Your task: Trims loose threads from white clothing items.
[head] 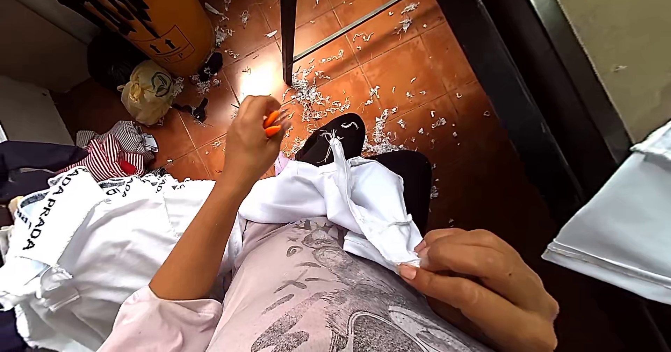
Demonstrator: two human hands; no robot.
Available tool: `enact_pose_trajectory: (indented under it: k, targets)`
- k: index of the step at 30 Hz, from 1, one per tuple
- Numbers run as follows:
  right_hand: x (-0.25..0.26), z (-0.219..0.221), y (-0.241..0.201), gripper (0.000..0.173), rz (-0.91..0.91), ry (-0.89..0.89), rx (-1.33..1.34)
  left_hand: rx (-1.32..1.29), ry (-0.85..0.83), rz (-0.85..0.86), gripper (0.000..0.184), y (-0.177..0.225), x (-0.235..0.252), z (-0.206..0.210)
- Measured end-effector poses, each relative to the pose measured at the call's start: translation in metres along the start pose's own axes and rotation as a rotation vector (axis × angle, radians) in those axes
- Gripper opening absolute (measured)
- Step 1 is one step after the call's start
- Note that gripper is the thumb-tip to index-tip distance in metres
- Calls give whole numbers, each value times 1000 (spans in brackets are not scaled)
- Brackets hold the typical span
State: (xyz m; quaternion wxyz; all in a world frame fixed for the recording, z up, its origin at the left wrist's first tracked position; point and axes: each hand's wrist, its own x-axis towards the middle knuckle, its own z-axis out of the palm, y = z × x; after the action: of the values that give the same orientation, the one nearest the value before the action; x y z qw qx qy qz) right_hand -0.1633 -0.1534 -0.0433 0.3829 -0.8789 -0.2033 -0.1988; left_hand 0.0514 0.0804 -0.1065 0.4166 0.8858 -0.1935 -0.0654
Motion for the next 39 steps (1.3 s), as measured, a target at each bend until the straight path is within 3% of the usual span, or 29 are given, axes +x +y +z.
enact_pose_trajectory:
  k: [3, 5, 6, 8, 9, 13, 18, 20, 23, 26, 29, 31, 34, 39]
  targets:
    - [3, 5, 3, 5, 34, -44, 75, -96, -309, -72, 66, -4, 14, 33]
    - [4, 9, 2, 8, 79, -77, 159, -197, -521, -96, 72, -5, 22, 63]
    - [4, 10, 1, 10, 112, -88, 195, -274, -619, -93, 65, -4, 25, 76]
    - [0, 10, -1, 11, 193, -121, 275, -442, -699, -55, 26, -5, 27, 97]
    - [-4, 10, -2, 11, 242, -145, 329, -496, -710, -70, 16, -6, 28, 99]
    - [-17, 16, -6, 11, 383, -214, 490, -629, -486, -333, 12, -35, 45, 74]
    - [-19, 16, -4, 15, 438, -282, 479, -192, -159, -373, 23, -92, 61, 30]
    - [-19, 17, -3, 20, 513, -304, 421, -264, -173, -410, 17, -88, 57, 19]
    - [-21, 24, 0, 37, 609, -363, 373, -428, -341, -419, 15, -68, 48, 5]
    - [-22, 28, 2, 35, 590, -387, 367, -409, -470, -379, 15, -73, 46, -5]
    - [-24, 27, 2, 24, 560, -389, 341, -421, -446, -338, 14, -93, 42, -14]
    - [-24, 26, 3, 22, 546, -386, 332, -174, -339, -272, 15, -105, 46, -22]
    - [-24, 26, 2, 23, 534, -390, 336, 309, -185, -312, 28, -104, 52, -31]
    - [-29, 18, 4, 22, 581, -387, 337, 548, -30, -353, 26, -113, 50, -42]
